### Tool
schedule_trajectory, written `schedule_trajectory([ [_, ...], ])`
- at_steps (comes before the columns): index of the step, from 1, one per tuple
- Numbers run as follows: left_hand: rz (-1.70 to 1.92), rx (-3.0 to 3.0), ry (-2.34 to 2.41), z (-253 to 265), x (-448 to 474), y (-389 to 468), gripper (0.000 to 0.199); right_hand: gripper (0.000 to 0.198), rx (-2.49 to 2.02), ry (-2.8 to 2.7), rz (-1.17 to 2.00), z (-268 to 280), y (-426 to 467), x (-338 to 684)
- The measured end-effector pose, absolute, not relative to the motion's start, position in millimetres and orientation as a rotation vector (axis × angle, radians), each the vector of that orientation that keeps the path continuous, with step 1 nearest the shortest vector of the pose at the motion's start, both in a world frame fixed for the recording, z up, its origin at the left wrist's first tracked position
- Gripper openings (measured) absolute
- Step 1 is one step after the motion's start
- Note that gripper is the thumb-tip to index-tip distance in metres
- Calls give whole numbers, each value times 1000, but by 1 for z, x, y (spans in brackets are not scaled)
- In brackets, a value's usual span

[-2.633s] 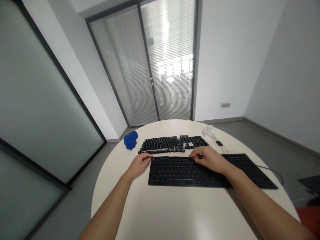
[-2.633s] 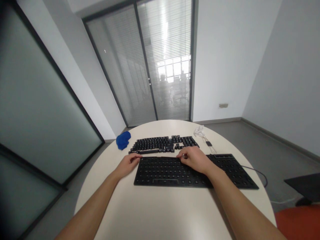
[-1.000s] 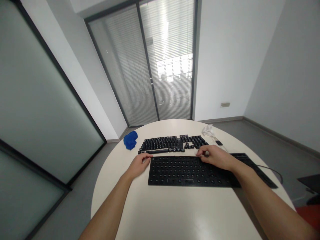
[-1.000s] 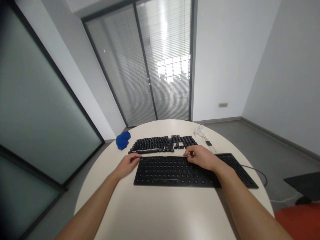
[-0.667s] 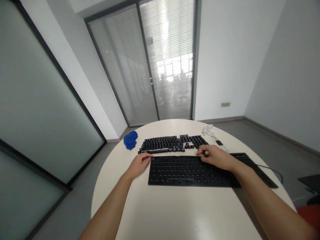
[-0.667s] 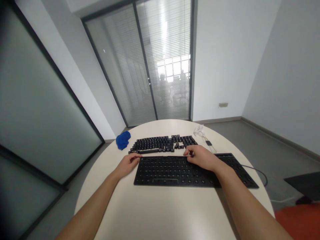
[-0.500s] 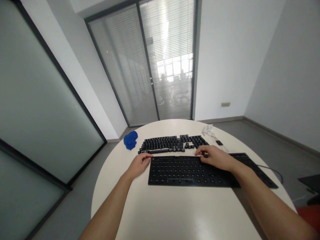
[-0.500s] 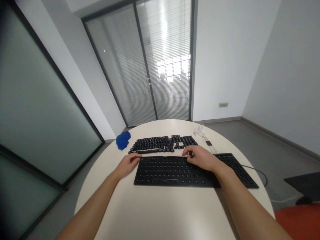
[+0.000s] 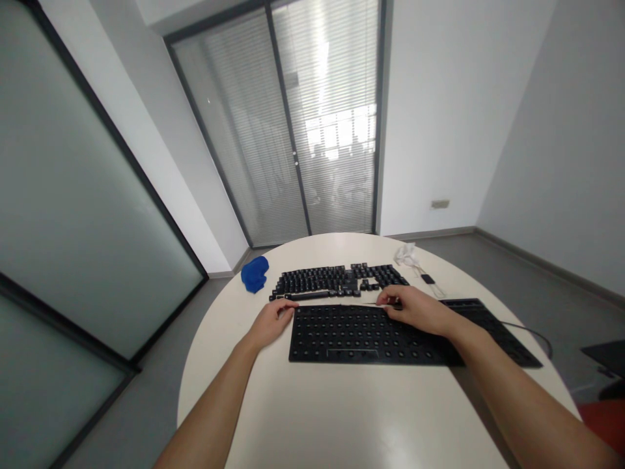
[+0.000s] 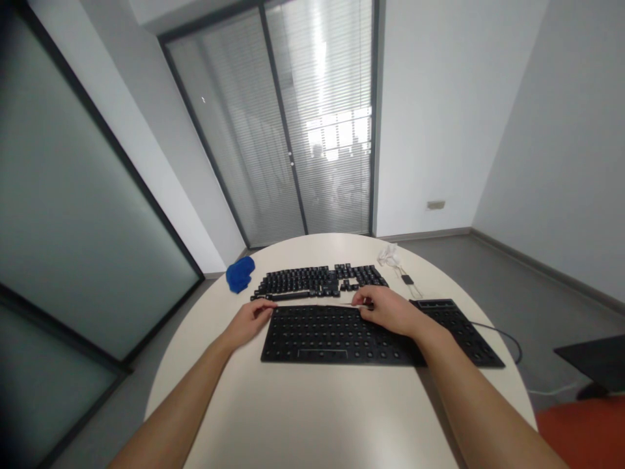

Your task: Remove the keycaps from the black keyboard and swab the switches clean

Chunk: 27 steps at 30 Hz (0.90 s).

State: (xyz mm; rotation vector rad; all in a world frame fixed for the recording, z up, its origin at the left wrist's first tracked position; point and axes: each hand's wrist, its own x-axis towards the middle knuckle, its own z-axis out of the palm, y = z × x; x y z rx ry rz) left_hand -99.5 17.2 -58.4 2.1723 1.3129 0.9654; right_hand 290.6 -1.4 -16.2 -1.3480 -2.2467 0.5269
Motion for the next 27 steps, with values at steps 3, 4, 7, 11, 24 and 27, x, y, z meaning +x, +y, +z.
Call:
schedule_trajectory([
  [3, 959, 2175, 1321, -58, -99, 17, 25, 18, -1354, -2248, 496, -16, -3, 288],
  [4, 956, 2177, 1322, -58, -99, 17, 25, 19, -1356, -2248, 489, -15, -3, 287],
  [7, 956, 2175, 1321, -58, -98, 17, 25, 21, -1339, -2259, 476, -13, -4, 285],
  [11, 962, 2161, 1321, -59, -98, 17, 25, 24, -1303, -2300, 458, -10, -4, 284],
  [24, 952, 2181, 1315, -50, -92, 13, 24, 20, -1241, -2210, 339, -10, -16, 249],
  [27, 954, 2180, 1317, -48, -89, 12, 24, 21, -1186, -2219, 304, -11, -18, 237],
])
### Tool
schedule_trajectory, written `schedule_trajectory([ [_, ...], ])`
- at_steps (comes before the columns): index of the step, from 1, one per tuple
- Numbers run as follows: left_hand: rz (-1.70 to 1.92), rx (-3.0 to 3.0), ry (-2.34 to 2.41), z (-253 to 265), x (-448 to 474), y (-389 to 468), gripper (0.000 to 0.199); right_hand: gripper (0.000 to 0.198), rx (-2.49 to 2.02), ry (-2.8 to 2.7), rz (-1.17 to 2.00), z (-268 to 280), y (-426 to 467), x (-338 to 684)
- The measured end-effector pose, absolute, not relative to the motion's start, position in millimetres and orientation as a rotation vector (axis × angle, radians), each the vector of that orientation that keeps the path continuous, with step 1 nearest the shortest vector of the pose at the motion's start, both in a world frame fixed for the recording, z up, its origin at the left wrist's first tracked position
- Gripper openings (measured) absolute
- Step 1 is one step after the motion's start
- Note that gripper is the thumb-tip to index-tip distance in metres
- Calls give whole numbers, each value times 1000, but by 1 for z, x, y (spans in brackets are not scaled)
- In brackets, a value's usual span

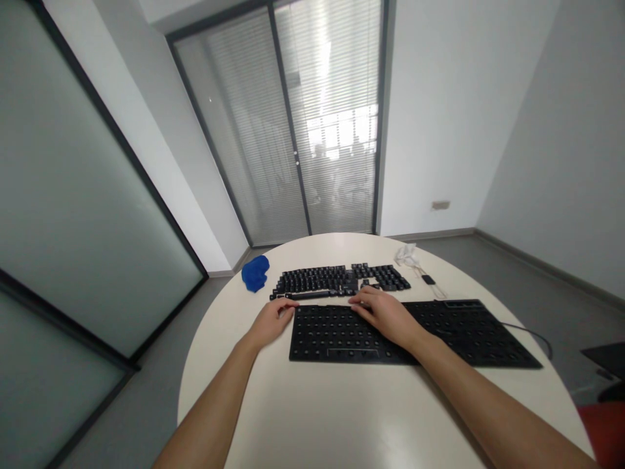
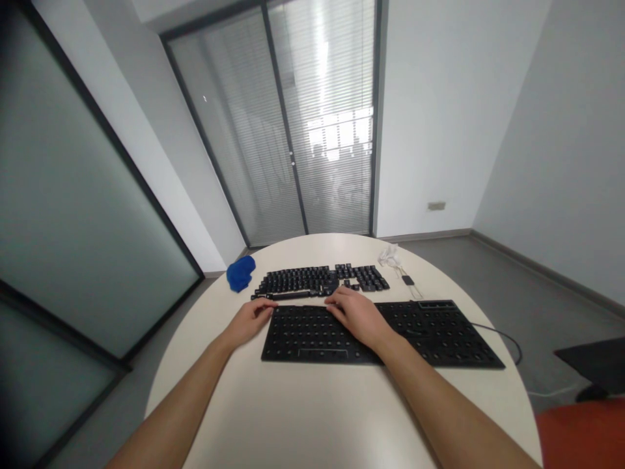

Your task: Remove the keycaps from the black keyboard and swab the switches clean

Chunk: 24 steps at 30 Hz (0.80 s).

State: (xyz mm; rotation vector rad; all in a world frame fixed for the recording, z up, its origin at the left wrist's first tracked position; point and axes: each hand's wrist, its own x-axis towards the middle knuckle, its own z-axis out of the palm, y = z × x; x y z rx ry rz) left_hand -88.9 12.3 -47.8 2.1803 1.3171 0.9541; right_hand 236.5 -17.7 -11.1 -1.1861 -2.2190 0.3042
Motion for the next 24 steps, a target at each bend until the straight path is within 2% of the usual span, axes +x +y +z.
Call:
schedule_trajectory([
  [24, 945, 2182, 1317, -48, -86, 12, 22, 21, -1165, -2268, 295, -14, -15, 229],
])
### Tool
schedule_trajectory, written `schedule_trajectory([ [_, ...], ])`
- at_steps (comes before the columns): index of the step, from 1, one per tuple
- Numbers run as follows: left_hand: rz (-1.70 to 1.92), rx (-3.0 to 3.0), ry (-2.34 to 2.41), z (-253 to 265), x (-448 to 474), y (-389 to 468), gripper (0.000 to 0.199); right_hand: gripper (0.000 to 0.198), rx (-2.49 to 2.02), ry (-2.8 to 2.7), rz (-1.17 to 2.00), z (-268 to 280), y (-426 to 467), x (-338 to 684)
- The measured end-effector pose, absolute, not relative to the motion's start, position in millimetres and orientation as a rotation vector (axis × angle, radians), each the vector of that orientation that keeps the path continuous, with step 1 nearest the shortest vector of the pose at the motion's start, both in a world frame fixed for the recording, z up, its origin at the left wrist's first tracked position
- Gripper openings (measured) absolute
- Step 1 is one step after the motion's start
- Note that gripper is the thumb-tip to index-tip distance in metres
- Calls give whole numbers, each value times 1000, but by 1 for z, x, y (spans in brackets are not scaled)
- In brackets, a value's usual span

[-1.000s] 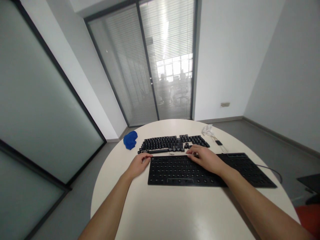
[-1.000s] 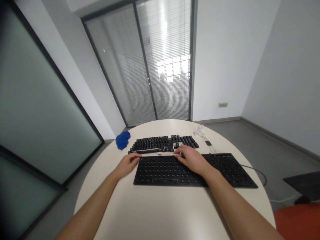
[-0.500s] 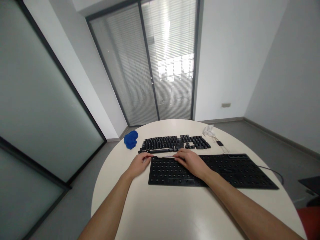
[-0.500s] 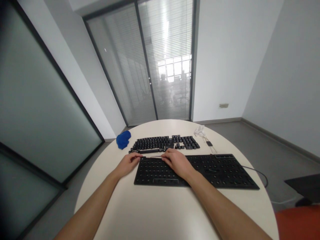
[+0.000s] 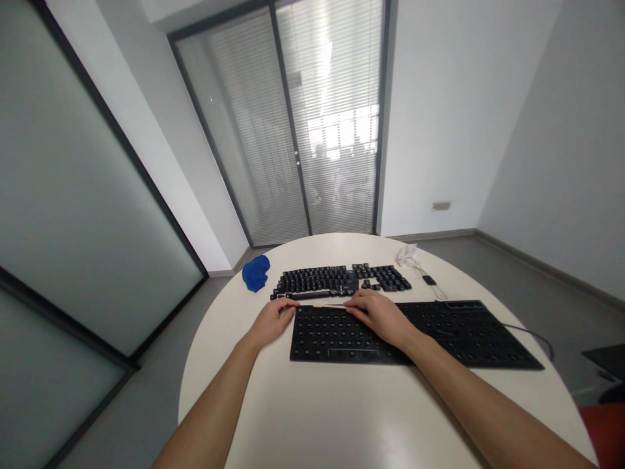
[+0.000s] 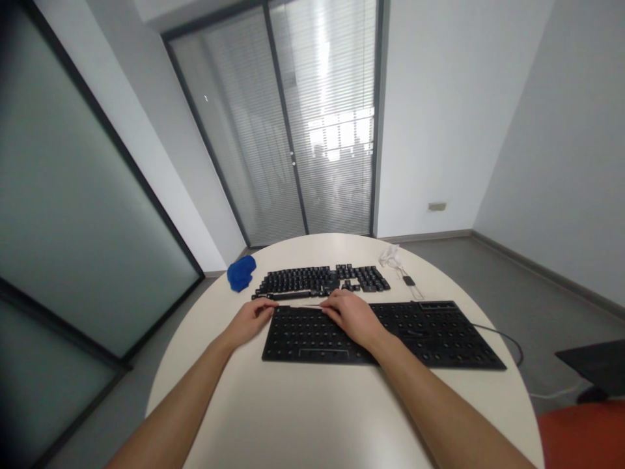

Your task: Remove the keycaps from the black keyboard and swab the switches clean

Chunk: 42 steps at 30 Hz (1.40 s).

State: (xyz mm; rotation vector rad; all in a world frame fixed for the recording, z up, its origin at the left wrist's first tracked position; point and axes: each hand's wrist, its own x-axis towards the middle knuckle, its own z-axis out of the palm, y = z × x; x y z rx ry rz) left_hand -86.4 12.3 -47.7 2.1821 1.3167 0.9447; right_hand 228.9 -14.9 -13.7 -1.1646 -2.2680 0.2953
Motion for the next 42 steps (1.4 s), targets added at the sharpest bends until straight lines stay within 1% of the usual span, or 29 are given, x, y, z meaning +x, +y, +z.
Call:
schedule_trajectory([
  [37, 945, 2188, 1324, -48, -91, 12, 25, 21, -1197, -2266, 297, -12, -12, 243],
  [42, 947, 2184, 1320, -46, -90, 10, 23, 21, -1193, -2264, 305, -12, -11, 245],
])
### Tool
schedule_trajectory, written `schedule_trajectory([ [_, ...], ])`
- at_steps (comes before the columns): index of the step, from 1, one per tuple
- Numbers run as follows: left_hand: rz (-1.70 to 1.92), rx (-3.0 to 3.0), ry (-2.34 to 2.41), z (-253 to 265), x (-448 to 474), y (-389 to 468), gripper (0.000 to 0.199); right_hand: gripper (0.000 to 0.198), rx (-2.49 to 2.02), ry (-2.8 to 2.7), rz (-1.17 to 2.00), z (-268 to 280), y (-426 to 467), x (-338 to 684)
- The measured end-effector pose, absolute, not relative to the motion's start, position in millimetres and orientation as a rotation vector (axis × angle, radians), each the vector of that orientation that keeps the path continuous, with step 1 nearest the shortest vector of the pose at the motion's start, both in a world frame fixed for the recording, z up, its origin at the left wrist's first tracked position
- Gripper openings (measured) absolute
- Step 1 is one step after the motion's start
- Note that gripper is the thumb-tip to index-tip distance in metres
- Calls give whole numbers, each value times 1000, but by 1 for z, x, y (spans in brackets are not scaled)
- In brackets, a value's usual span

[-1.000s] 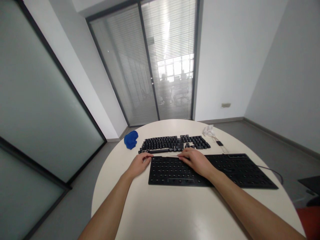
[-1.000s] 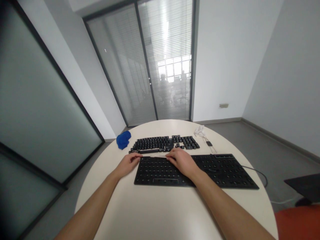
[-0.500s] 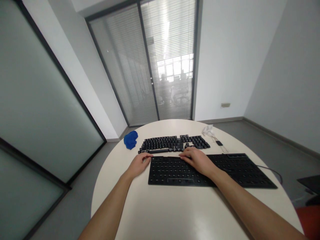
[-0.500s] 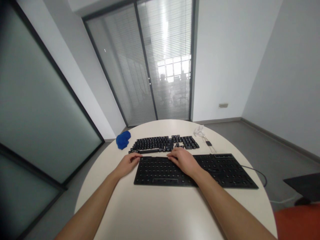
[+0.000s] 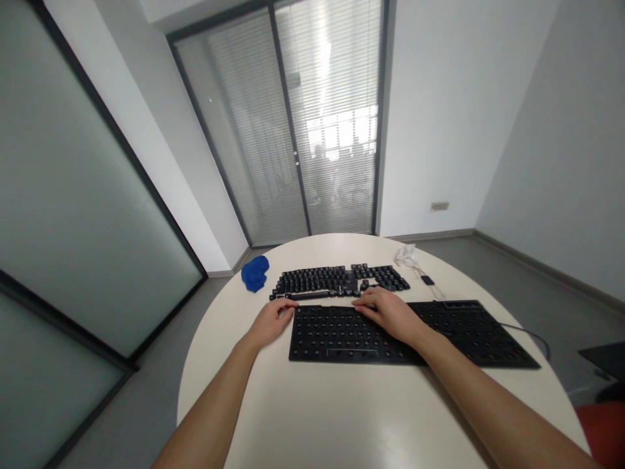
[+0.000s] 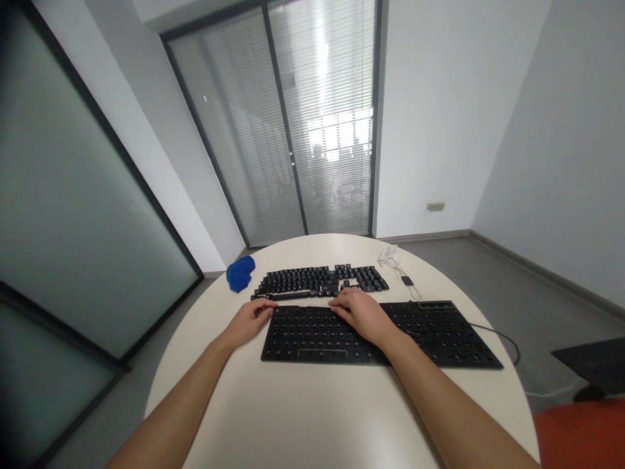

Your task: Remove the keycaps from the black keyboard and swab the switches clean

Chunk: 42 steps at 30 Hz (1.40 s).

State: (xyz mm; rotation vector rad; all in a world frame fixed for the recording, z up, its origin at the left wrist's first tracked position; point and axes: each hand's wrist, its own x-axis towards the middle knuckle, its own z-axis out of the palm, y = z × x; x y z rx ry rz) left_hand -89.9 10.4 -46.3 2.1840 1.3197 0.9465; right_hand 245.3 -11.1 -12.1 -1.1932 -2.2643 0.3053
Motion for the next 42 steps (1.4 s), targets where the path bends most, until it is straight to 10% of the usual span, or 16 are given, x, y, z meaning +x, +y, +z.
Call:
schedule_trajectory([
  [42, 829, 2482, 1135, -35, -80, -4, 30, 24, -1269, -2257, 378, -10, -2, 280],
])
